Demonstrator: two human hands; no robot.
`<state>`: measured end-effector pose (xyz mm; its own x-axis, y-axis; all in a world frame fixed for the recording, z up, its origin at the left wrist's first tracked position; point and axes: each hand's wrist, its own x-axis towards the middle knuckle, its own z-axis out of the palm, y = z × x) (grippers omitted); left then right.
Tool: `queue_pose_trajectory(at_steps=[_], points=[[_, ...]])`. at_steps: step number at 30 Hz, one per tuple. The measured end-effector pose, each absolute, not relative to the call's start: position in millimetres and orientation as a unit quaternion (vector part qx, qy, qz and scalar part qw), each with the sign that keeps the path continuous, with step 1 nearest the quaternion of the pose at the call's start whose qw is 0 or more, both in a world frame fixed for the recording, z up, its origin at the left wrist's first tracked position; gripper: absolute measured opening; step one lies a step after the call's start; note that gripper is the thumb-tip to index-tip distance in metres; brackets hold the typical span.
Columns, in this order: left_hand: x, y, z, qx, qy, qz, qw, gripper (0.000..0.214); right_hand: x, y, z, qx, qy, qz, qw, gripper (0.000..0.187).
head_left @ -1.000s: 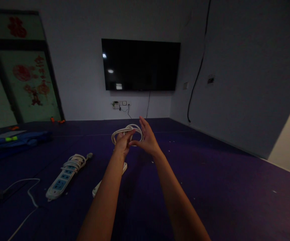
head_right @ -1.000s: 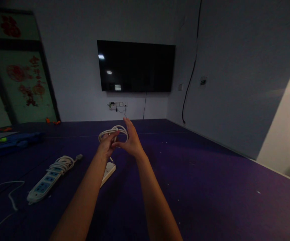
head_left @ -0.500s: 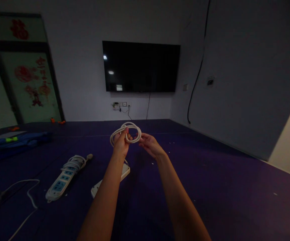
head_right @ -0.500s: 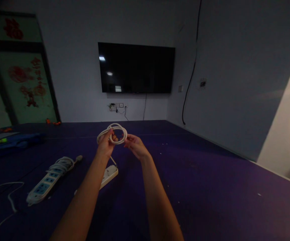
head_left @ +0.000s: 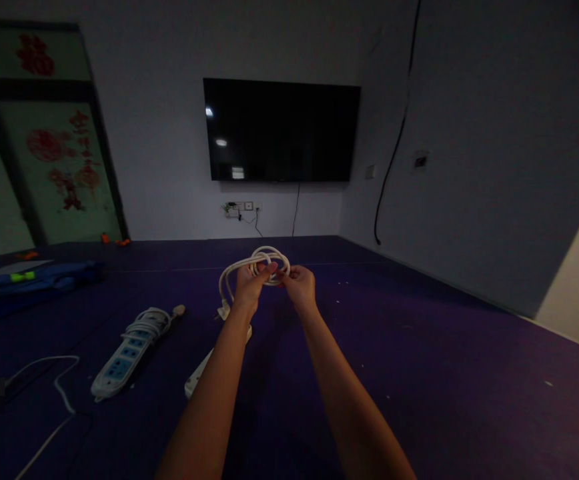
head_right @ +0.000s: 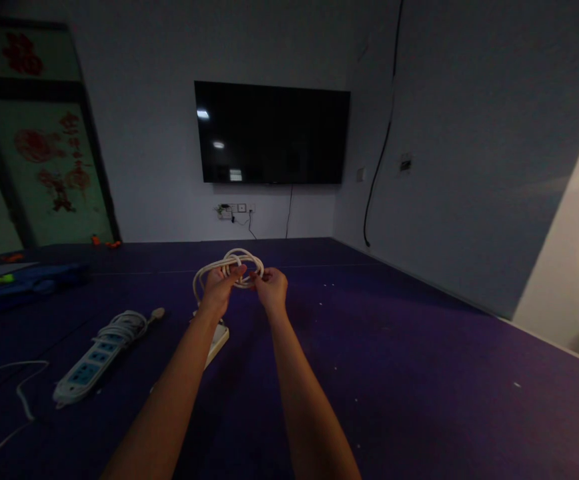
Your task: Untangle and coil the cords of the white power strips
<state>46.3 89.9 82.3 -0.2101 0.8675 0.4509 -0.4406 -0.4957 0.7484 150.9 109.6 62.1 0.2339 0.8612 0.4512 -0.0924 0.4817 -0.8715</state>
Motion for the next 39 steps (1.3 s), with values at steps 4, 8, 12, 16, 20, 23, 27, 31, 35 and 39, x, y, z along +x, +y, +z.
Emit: queue_pose_trajectory(at_steps=[4,8,12,16,20,23,27,31,35,39], points=[[49.1,91.0,79.6,0.465,0.250,0.733,0.428,0.034,150.2,113.2,55.8,-0.440,-0.496,0.288,0.690,0.024],[52.2,91.5,78.1,0.469,0.253,0.744,0.403,0.033,147.8,111.5,57.8,-0.464,-0.474,0.248,0.706,0.023],[48.9,91.5,79.3,0.457,0.252,0.769,0.370,0.032,149.4,105.3,66.4,-0.377,-0.483,0.384,0.691,0.020],[38.6,93.3,82.0,0.406,0.243,0.801,0.368,0.031,153.7,99.5,72.4,-0.236,-0.501,0.546,0.629,0.020],[35.5,94.2,82.9,0.390,0.233,0.800,0.392,0.033,152.1,99.6,68.6,-0.198,-0.475,0.582,0.630,0.026],[40.9,92.4,84.1,0.386,0.225,0.790,0.421,0.034,152.2,102.1,63.5,-0.210,-0.486,0.573,0.625,0.040],[47.6,89.1,87.3,0.373,0.215,0.780,0.454,0.034,157.1,105.4,63.7,-0.236,-0.550,0.509,0.619,0.025],[43.8,87.9,89.4,0.350,0.215,0.771,0.487,0.032,160.2,107.0,70.9,-0.271,-0.627,0.409,0.605,0.017],[28.9,89.8,89.9,0.323,0.230,0.745,0.537,0.029,156.5,106.3,73.1,-0.281,-0.684,0.380,0.556,0.016],[7.9,93.3,89.1,0.304,0.244,0.680,0.621,0.020,144.7,103.1,67.0,-0.202,-0.648,0.496,0.542,0.015]])
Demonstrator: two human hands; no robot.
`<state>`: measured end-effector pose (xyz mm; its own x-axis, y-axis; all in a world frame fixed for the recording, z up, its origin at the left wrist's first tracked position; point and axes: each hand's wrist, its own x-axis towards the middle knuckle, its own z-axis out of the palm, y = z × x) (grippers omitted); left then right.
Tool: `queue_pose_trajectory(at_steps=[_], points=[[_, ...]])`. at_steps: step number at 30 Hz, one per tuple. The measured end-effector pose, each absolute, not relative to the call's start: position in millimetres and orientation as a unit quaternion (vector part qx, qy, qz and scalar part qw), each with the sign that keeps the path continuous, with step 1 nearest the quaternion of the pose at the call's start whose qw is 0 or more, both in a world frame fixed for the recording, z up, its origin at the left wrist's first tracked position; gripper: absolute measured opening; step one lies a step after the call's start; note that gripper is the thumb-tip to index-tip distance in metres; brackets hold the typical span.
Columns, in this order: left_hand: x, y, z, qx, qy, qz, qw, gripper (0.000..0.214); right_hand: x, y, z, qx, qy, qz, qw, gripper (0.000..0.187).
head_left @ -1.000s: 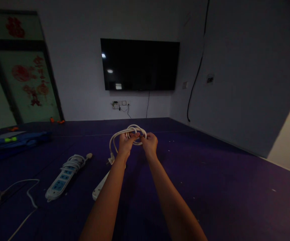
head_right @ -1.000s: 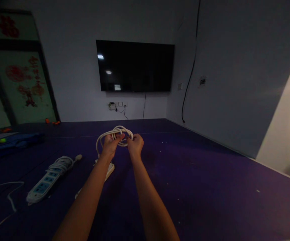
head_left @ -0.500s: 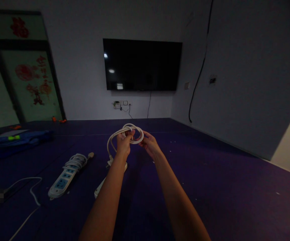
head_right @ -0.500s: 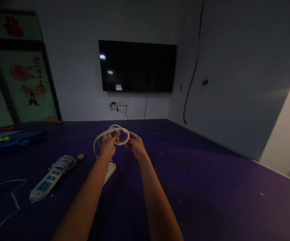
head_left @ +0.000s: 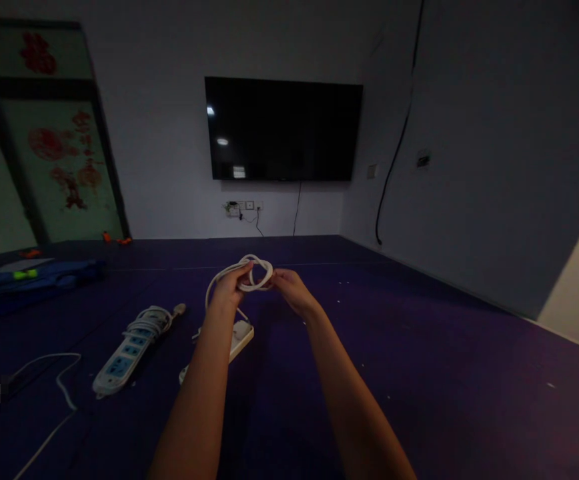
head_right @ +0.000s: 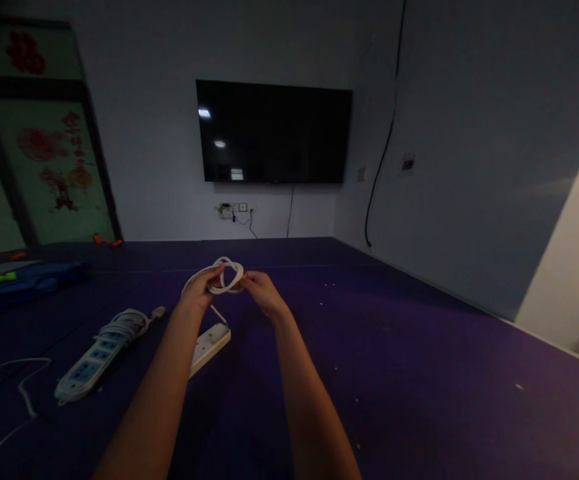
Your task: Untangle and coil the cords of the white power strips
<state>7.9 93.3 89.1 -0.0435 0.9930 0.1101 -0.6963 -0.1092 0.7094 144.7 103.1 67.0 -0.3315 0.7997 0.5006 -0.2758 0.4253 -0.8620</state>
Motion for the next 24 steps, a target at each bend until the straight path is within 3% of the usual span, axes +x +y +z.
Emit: queue_pose_trajectory(at_steps=[7,13,18,21,24], points=[[-13.5,97.1,86.2,0.279,0.231,0.597,0.716,0.031,128.2,92.6,68.1,-0.105,-0.569,0.597,0.555,0.021],[-15.7,92.6,89.2,0.287,0.217,0.574,0.736,0.028,127.6,84.9,77.6,-0.154,-0.547,0.544,0.618,0.045],[-9.4,78.8,94.7,0.339,0.251,0.551,0.720,0.022,132.8,79.5,88.0,-0.168,-0.513,0.520,0.663,0.053],[-11.3,70.7,98.4,0.455,0.404,0.541,0.581,0.037,133.5,75.7,92.5,-0.158,-0.514,0.529,0.657,0.051],[-15.7,63.1,105.6,0.540,0.488,0.623,0.286,0.048,131.2,72.6,94.9,-0.144,-0.514,0.541,0.650,0.046]])
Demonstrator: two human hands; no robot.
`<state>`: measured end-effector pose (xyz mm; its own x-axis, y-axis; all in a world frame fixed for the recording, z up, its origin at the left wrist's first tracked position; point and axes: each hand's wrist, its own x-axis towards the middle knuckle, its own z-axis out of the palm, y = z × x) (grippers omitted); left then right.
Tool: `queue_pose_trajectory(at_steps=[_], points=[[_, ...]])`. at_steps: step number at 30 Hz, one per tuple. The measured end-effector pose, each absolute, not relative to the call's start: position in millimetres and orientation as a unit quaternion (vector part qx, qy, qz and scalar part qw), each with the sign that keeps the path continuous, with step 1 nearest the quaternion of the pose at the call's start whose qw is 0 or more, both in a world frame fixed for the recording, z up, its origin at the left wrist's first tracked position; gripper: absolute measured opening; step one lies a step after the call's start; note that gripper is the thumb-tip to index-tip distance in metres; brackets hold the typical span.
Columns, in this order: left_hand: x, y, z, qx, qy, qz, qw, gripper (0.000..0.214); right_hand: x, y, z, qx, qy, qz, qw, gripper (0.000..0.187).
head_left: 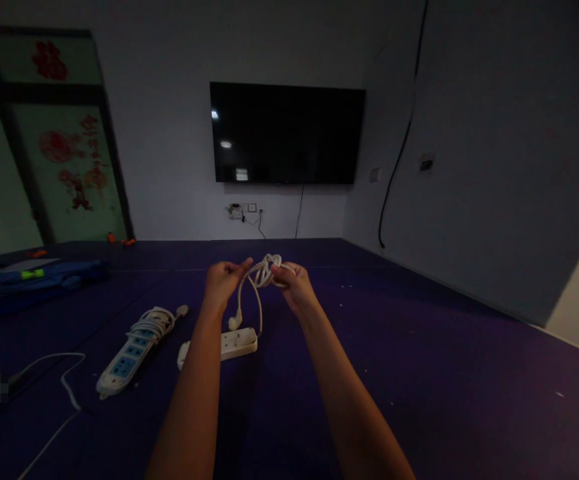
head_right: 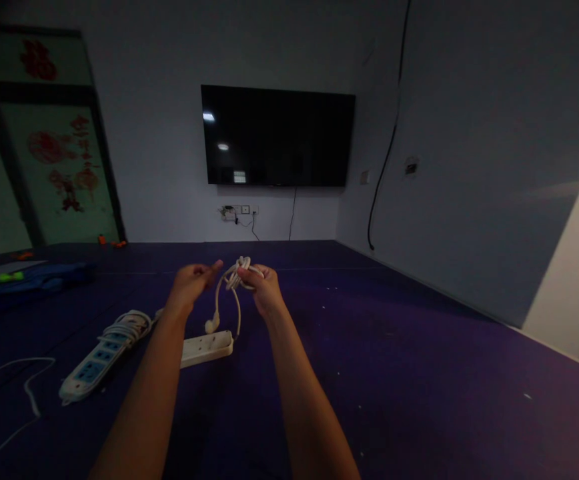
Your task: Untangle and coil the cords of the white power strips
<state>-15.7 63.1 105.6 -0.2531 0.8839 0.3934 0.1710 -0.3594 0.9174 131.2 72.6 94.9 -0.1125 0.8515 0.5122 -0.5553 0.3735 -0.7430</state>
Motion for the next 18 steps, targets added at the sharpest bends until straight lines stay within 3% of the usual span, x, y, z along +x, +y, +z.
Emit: queue_pose_trajectory(at_steps=[3,6,12,18], points=[[-13.1,54.0,114.6,0.685,0.356,0.630,0.088,0.065,129.5,68.5,98.3,-0.135,-0.519,0.557,0.634,0.044],[0.0,47.0,119.3,0.801,0.246,0.543,0.059,0.082,132.3,61.8,104.8,-0.145,-0.546,0.567,0.599,0.044],[25.1,46.9,117.2,0.797,0.198,0.570,0.041,0.042,147.0,49.5,120.0,-0.185,-0.623,0.457,0.607,0.050],[28.2,46.7,113.2,0.767,0.216,0.600,0.076,0.035,150.2,43.9,125.5,-0.231,-0.637,0.303,0.670,0.051]])
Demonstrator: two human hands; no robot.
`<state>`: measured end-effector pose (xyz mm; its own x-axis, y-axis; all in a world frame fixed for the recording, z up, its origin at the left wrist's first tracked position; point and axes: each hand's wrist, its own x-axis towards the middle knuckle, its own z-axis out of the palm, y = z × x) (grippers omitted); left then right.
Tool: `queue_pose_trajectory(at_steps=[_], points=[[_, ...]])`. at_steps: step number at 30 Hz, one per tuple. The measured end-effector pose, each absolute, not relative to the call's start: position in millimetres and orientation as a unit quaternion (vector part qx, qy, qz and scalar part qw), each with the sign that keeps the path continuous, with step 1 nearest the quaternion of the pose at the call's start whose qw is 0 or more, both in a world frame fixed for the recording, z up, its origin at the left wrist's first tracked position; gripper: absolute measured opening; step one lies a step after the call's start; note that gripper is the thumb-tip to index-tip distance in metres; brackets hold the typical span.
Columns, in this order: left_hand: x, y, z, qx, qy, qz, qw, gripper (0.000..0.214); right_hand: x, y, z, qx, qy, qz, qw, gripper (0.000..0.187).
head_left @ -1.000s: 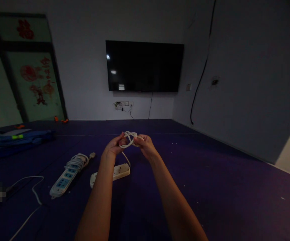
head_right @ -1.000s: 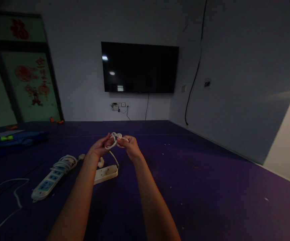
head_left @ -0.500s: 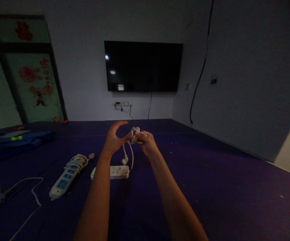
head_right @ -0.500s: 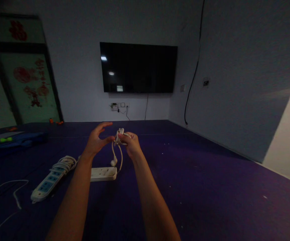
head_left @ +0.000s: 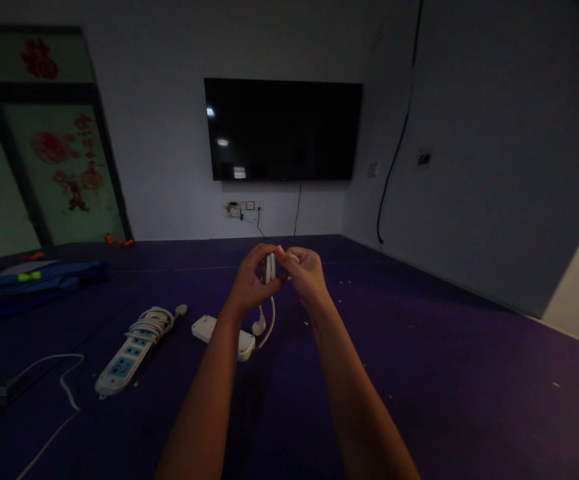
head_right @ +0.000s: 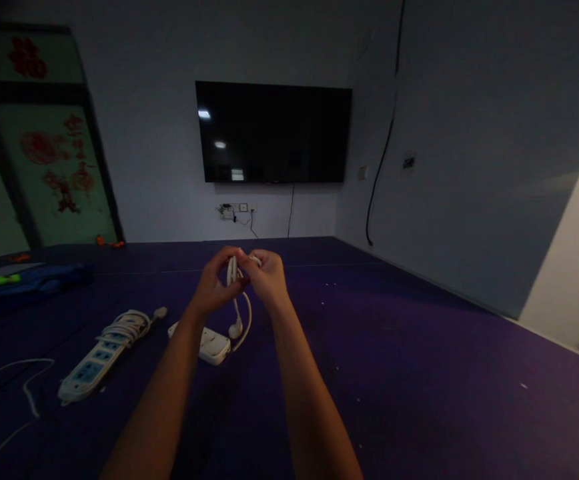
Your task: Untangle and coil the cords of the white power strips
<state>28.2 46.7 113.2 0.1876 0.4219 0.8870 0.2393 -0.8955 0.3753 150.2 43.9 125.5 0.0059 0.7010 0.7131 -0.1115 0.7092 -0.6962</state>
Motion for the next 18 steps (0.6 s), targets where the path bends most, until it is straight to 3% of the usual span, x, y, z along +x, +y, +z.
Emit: queue_pose_trajectory(at_steps=[8,18], points=[[31.5,42.7,110.0,0.684,0.191,0.665,0.232,0.034,145.7,31.0,130.3,-0.198,-0.593,0.295,0.723,0.053],[44.4,52.5,96.2,0.680,0.170,0.648,0.297,0.034,149.3,15.5,138.2,-0.149,-0.538,0.271,0.784,0.054]])
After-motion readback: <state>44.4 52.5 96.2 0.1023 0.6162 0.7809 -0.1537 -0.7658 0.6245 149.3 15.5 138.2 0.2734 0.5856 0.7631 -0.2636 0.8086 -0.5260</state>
